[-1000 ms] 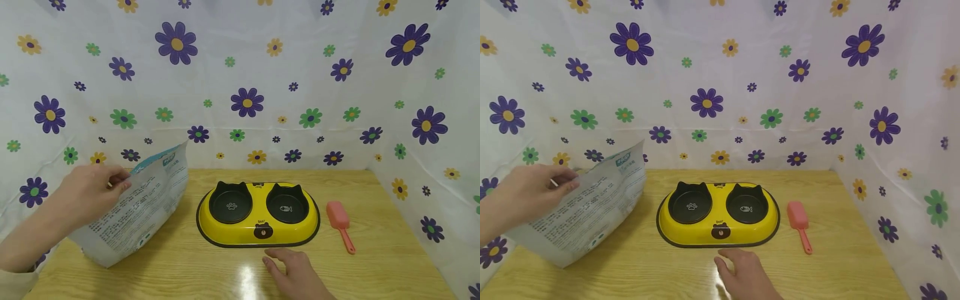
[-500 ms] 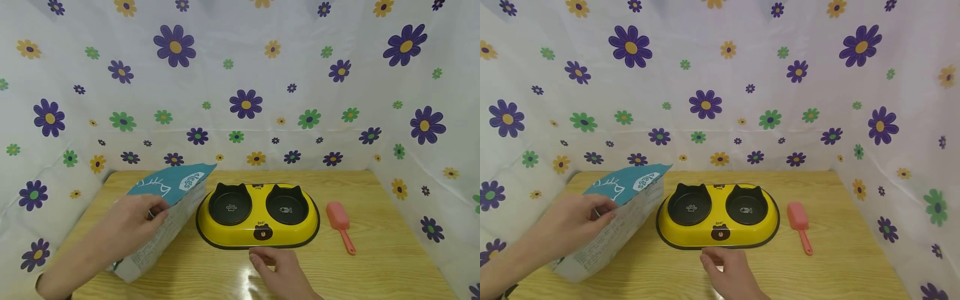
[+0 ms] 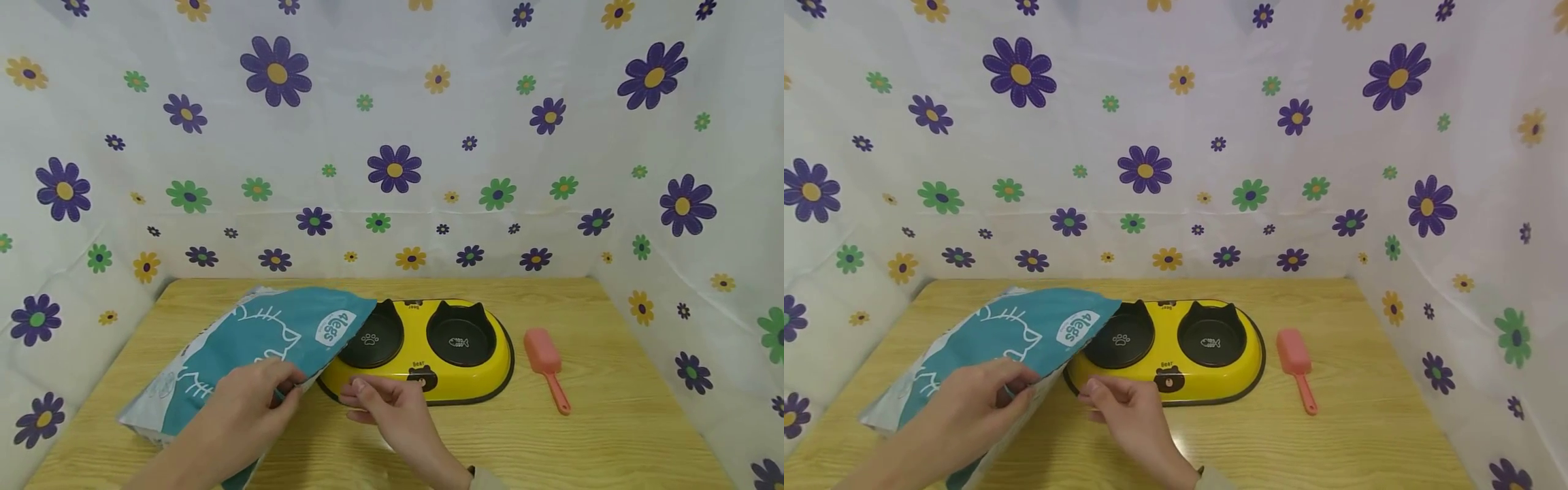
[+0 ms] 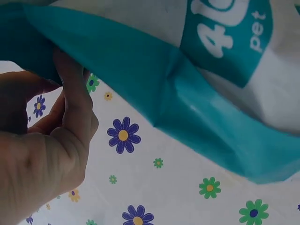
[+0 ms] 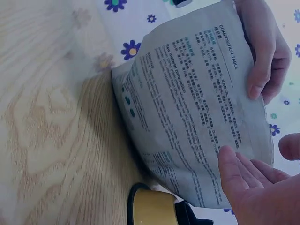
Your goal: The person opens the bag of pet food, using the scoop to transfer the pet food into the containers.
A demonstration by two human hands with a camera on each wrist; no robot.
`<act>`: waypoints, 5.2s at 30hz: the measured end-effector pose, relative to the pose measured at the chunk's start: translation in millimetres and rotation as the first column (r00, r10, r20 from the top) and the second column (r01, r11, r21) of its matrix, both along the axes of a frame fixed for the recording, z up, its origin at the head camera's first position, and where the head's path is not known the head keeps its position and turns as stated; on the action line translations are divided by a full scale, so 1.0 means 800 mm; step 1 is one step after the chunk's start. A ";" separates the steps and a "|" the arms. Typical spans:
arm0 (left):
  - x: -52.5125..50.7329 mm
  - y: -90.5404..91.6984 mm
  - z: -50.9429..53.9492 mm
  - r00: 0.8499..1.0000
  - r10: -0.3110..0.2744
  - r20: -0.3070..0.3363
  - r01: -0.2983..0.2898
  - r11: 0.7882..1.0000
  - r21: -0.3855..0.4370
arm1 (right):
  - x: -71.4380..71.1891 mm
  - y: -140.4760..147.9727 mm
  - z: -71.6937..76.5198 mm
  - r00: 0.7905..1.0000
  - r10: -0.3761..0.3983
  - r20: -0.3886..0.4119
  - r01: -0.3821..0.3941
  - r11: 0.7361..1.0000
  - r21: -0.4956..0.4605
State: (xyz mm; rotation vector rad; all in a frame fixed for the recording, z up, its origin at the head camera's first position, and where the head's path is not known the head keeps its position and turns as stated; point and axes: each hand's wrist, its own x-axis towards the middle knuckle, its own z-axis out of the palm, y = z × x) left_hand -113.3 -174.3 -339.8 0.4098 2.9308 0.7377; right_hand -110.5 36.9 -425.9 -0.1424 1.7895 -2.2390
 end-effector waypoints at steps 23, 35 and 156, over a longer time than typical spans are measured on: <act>0.001 0.005 -0.006 0.996 0.023 0.087 -0.026 0.999 0.034 | -0.003 -0.037 0.000 0.993 0.034 0.115 -0.024 0.996 -0.090; -0.009 -0.004 -0.008 0.993 -0.071 0.096 0.065 0.996 0.062 | -0.005 -0.037 0.004 0.991 0.026 0.135 -0.013 0.995 -0.098; -0.086 0.003 -0.011 0.970 -0.243 0.034 0.245 0.955 -0.167 | -0.075 -0.006 -0.016 0.962 0.164 -0.217 -0.045 0.884 0.466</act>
